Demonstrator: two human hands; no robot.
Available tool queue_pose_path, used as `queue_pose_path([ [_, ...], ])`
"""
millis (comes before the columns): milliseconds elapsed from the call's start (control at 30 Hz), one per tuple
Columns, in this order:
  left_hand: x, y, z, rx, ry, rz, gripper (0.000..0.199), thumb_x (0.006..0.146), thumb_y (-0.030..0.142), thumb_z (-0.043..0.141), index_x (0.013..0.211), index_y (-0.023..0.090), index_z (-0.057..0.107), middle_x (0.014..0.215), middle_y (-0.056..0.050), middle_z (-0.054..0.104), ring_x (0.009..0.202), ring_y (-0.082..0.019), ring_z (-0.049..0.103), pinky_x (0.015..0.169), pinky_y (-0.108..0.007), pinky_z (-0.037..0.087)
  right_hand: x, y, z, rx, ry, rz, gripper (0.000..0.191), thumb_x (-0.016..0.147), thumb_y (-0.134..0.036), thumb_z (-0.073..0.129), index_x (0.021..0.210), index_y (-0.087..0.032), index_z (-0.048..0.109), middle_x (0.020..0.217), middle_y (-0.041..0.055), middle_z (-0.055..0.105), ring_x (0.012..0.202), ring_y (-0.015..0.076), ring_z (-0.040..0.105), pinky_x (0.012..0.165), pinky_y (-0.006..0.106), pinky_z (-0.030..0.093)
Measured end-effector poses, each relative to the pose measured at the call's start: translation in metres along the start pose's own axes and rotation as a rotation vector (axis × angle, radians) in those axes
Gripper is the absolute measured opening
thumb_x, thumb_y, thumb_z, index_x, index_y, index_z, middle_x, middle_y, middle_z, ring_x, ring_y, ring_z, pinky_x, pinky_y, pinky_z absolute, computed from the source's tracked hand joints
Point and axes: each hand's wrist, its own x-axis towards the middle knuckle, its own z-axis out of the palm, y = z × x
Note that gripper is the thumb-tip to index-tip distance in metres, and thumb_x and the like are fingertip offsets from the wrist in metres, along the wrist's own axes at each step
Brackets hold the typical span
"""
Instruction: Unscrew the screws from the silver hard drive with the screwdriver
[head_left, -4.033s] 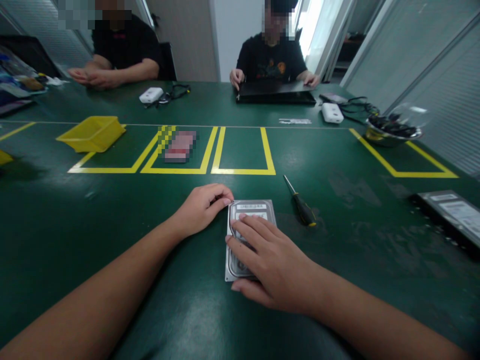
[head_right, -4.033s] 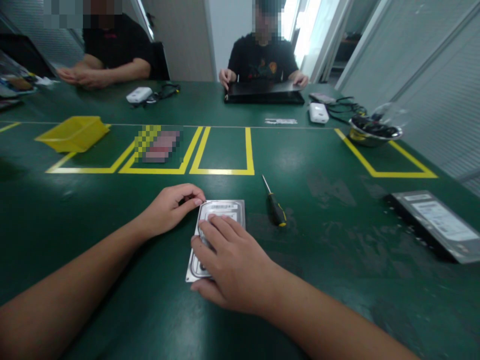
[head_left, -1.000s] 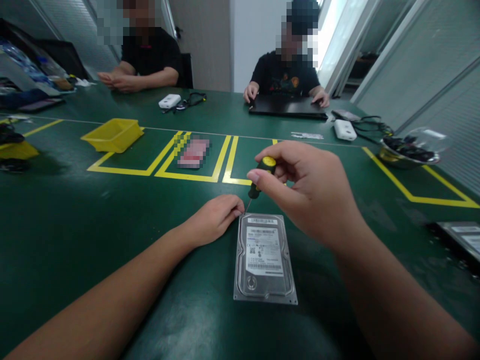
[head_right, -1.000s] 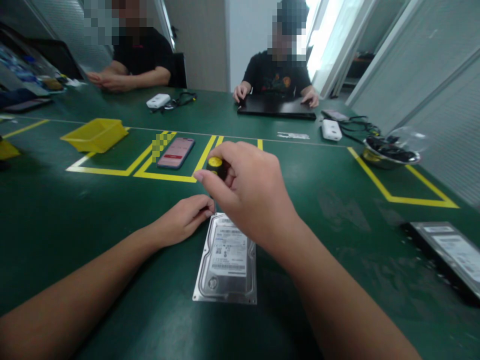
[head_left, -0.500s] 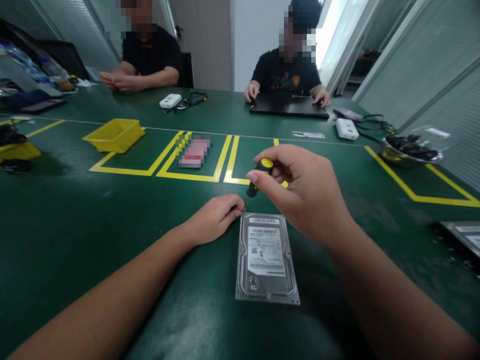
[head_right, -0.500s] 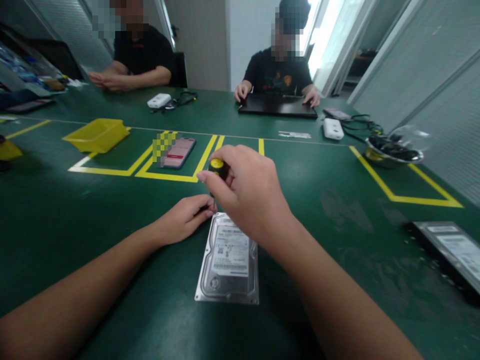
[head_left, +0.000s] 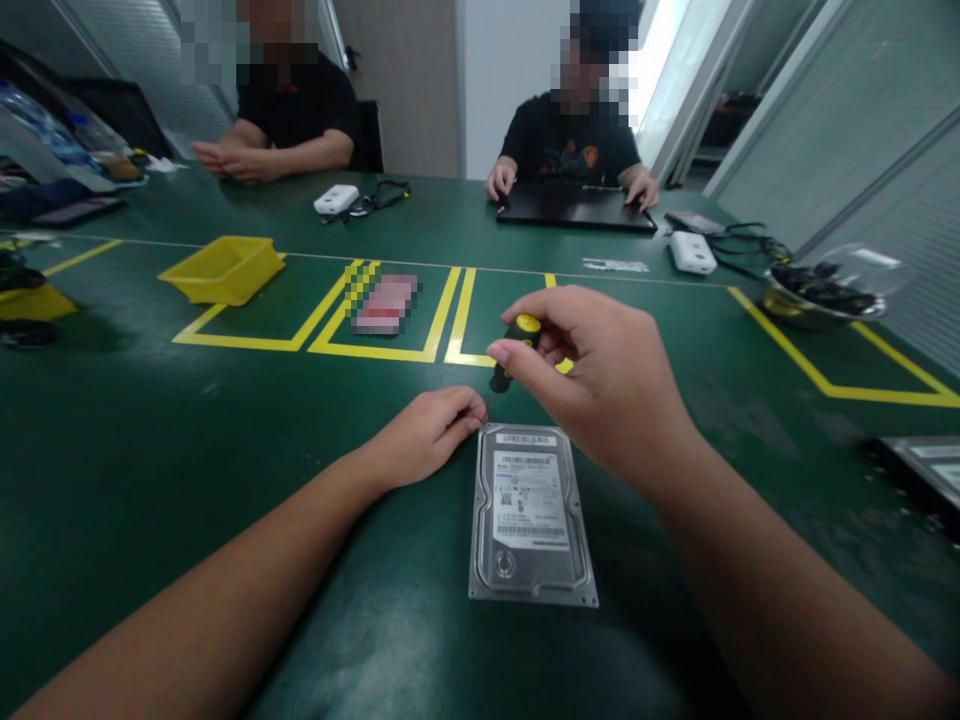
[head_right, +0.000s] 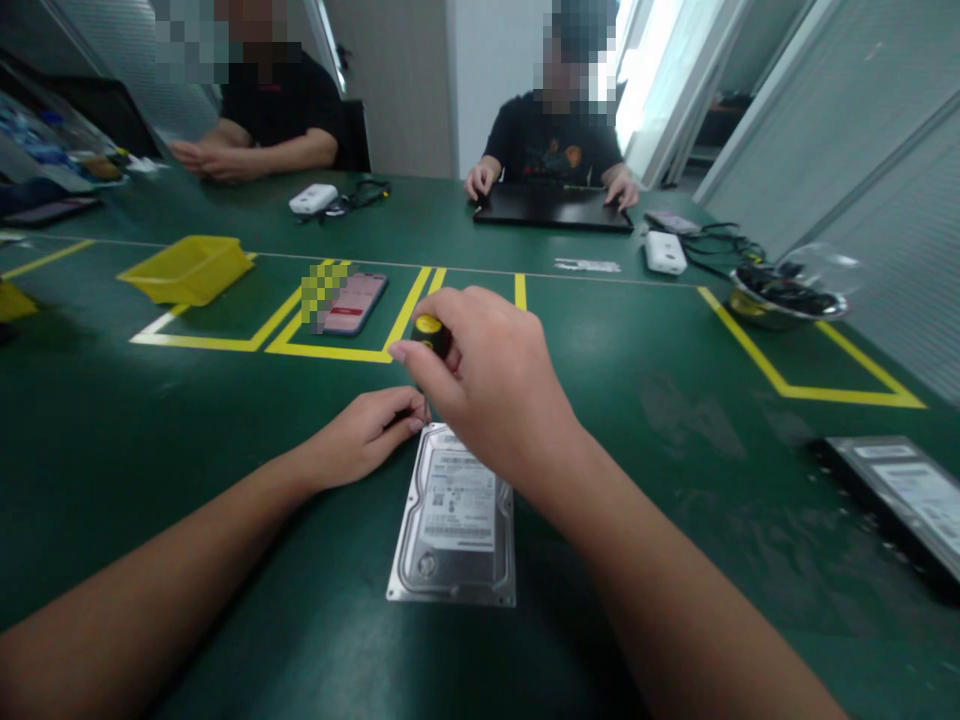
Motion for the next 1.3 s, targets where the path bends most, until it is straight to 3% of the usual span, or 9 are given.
queue_pose_path([
  [400,0.000,0.002,-0.002,0.000,-0.006,-0.012,0.010,0.095,0.018,0.048,0.090,0.018,0.057,0.090,0.000,0.063,0.085,-0.015,0.058,0.077,-0.028,0.041,0.003,0.008,-0.003,-0.037,-0.004,0.032,0.025,0.085,-0.036,0.066,0.096,-0.014,0.071,0.076,0.0019,0.063,0.065,0.0110,0.049,0.064,0.028,0.034],
  [900,0.000,0.003,-0.004,-0.026,0.027,-0.014,0.011,0.094,0.019,0.052,0.089,0.018,0.062,0.089,0.001,0.067,0.083,-0.015,0.060,0.078,-0.028,0.044,0.005,0.009,-0.007,-0.043,-0.066,0.022,0.027,0.087,-0.035,0.064,0.103,-0.015,0.072,0.088,0.0048,0.068,0.070,0.0130,0.053,0.067,0.029,0.037],
  [1300,0.001,0.001,-0.006,-0.063,0.010,-0.042,0.010,0.092,0.020,0.054,0.087,0.017,0.062,0.086,0.001,0.067,0.081,-0.015,0.060,0.075,-0.027,0.043,0.000,-0.004,-0.003,0.055,-0.079,-0.030,0.029,0.092,-0.038,0.057,0.109,-0.020,0.073,0.089,0.0044,0.065,0.083,0.0153,0.057,0.074,0.029,0.042],
])
